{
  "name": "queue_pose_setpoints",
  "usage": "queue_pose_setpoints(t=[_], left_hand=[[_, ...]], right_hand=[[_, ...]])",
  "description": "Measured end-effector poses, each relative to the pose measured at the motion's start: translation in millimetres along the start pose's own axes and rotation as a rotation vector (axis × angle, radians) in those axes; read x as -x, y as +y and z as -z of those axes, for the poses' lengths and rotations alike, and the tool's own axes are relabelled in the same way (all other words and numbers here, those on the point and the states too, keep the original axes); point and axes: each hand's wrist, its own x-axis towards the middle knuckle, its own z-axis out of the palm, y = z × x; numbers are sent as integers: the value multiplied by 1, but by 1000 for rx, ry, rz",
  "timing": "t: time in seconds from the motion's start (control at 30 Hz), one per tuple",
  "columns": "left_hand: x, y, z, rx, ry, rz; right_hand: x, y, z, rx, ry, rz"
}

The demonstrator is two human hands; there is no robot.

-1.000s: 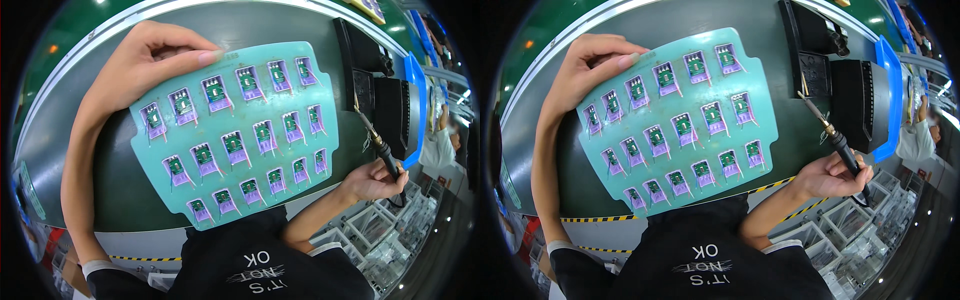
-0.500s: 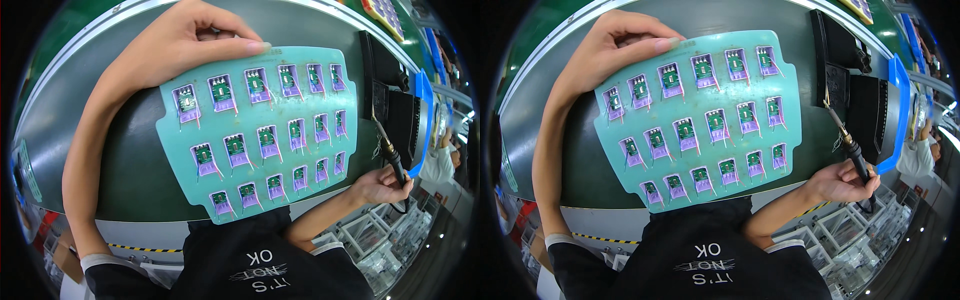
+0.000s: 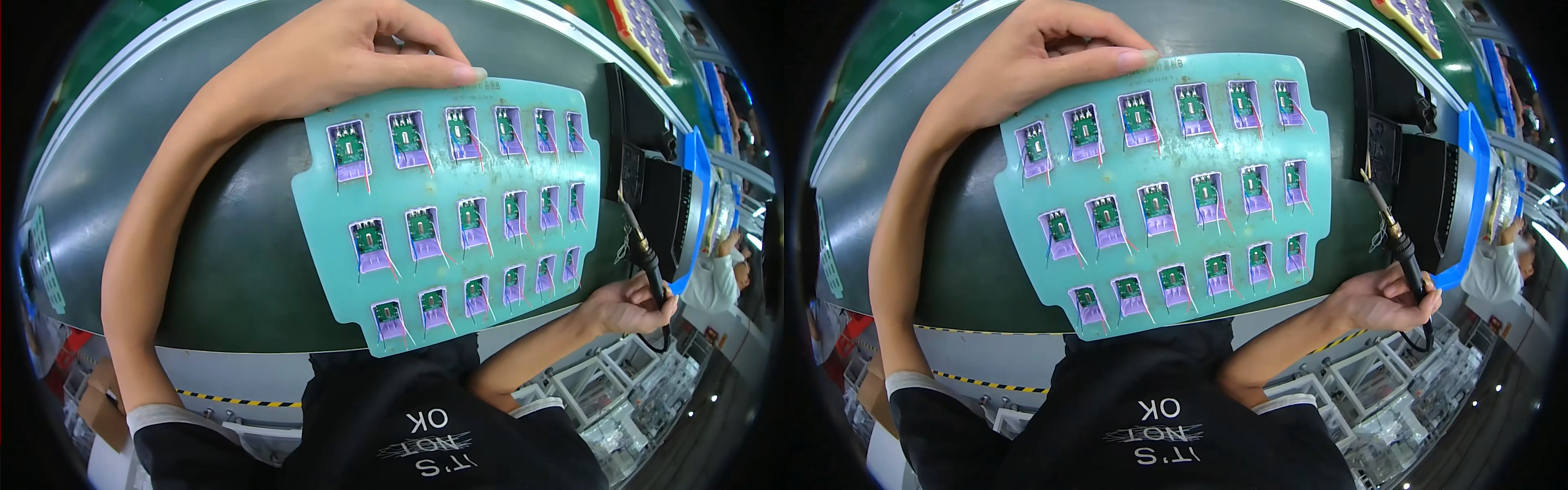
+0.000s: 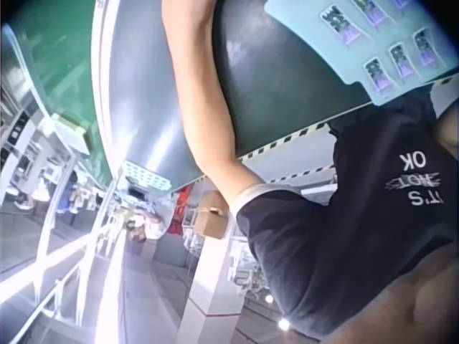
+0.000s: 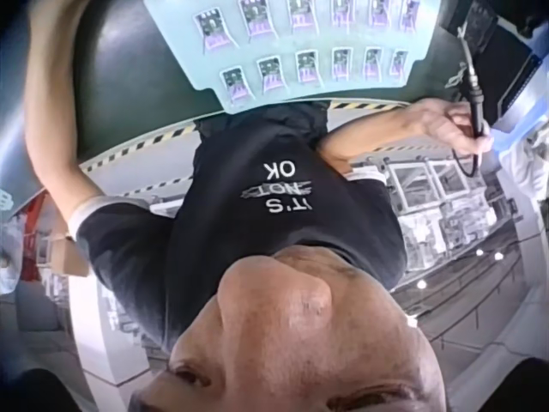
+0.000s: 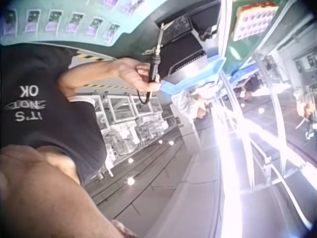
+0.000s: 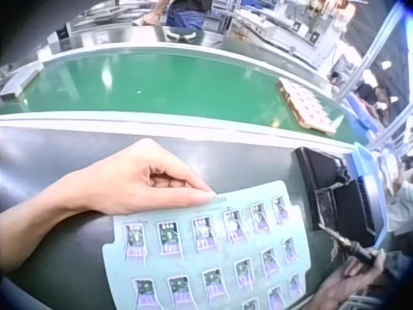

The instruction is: Soldering electronic components onto small circuit boards held in a tray.

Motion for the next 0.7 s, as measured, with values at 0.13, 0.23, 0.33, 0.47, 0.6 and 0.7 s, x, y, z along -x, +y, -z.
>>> queue_pose_setpoints(t=[0.13,0.23,0.33,0.47,0.6,0.7], left_hand=[[1,0,-1,-19,20,21],[0,1,-2,-5,24,1],[-2,-1,-6,21,28,-26],[0,-2,-5,-1,40,33],[-3,-1,-8,25,42,-7],[-4,0,-9,32,50,35]], right_hand=[[0,2,0,-21,1,-9],[-2,-3,1,-30,-3,9],[-2,-3,4,-46,-8,13],[0,4,4,-80,-8,1],[-1,-1,2,-70,-2,8],[0,-1,1,-62,-3,5]])
